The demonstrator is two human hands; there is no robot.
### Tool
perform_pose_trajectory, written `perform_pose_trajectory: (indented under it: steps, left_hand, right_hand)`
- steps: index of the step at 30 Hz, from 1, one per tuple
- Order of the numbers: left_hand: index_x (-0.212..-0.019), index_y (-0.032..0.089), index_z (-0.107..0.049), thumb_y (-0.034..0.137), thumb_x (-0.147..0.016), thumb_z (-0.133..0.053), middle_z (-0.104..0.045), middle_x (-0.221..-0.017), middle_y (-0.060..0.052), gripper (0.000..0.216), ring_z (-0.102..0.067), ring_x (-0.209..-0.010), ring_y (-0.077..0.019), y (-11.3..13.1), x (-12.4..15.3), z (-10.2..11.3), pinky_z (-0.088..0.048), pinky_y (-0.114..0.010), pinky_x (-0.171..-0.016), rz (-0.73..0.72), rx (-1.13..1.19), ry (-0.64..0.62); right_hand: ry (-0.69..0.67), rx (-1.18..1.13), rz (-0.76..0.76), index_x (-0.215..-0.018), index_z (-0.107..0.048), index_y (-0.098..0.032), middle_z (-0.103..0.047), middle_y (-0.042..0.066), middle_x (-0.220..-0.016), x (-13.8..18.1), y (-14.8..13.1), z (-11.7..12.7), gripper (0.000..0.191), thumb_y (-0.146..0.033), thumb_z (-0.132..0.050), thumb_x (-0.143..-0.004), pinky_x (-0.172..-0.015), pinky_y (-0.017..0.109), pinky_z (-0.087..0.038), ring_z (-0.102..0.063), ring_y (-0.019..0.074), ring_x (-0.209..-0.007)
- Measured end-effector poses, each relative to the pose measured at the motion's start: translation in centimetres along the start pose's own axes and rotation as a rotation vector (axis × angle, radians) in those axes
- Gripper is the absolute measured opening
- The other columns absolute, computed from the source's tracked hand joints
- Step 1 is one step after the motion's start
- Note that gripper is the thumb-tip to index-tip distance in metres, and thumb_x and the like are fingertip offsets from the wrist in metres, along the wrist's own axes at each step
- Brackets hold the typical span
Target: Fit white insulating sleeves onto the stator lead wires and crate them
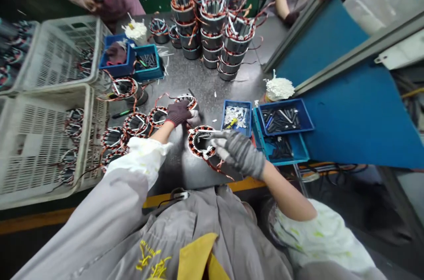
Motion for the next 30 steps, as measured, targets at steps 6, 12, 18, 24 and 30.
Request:
perform_pose_trajectory:
  steps: [6,12,18,24,30]
  left_hand:
    - [-0.132,0.020,-0.073,0.041,-0.098,-0.065,-0.079,-0.135,-0.016,0.040,-0.071,-0.130,-0.0353,-1.1,-0.8,0.2,-0.046,-0.052,-0.117,0.003,0.031,0.009]
    - [-0.144,0.026,-0.065,0.041,-0.106,-0.061,-0.077,-0.141,-0.007,0.041,-0.072,-0.126,-0.0239,-2.8,10.7,8.0,-0.055,-0.037,-0.111,-0.181,0.469,0.598]
    - [-0.141,0.024,-0.073,0.030,-0.102,-0.067,-0.082,-0.120,-0.011,0.040,-0.074,-0.115,-0.0303,4.7,16.8,1.3,-0.056,-0.045,-0.105,-0.255,0.093,0.370]
    - [-0.146,0.024,-0.064,0.043,-0.097,-0.076,-0.078,-0.131,-0.011,0.054,-0.075,-0.115,-0.0263,2.6,17.8,-0.4,-0.060,-0.043,-0.103,-0.144,0.571,0.484]
    - [-0.135,0.023,-0.063,0.042,-0.076,-0.094,-0.076,-0.135,-0.013,0.069,-0.072,-0.127,-0.0337,-1.7,15.9,-6.0,-0.059,-0.052,-0.112,0.102,0.873,0.307]
  right_hand:
    - [-0.310,0.468,0.330,-0.128,-0.082,-0.018,-0.082,0.016,-0.123,-1.5,-0.5,-7.4,0.033,-0.026,-0.056,-0.110,-0.098,0.049,-0.055,-0.071,0.0297,-0.110]
    - [-0.084,0.498,0.402,-0.126,-0.085,-0.024,-0.084,0.011,-0.124,0.7,0.3,-8.4,0.036,-0.019,-0.053,-0.110,-0.087,0.042,-0.052,-0.071,0.0265,-0.102]
    - [-0.084,0.436,0.269,-0.122,-0.087,-0.027,-0.085,0.009,-0.120,0.5,1.8,-8.5,0.033,-0.027,-0.057,-0.111,-0.088,0.042,-0.053,-0.073,0.0279,-0.103]
    - [-0.111,0.337,0.274,-0.122,-0.087,-0.026,-0.085,0.011,-0.121,-0.2,1.3,-8.4,0.038,-0.029,-0.050,-0.114,-0.095,0.045,-0.057,-0.073,0.0276,-0.106]
    - [0.236,0.100,-0.066,-0.118,-0.085,-0.027,-0.084,0.010,-0.112,0.5,3.6,-3.6,0.042,-0.048,-0.049,-0.112,-0.103,0.052,-0.061,-0.076,0.0305,-0.108]
Point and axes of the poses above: each hand's wrist, its own x-axis away from the middle knuckle, its own z-axis out of the back of the hand, y = z × x, the point moved 8 cm from there along -x, towards the middle knuckle
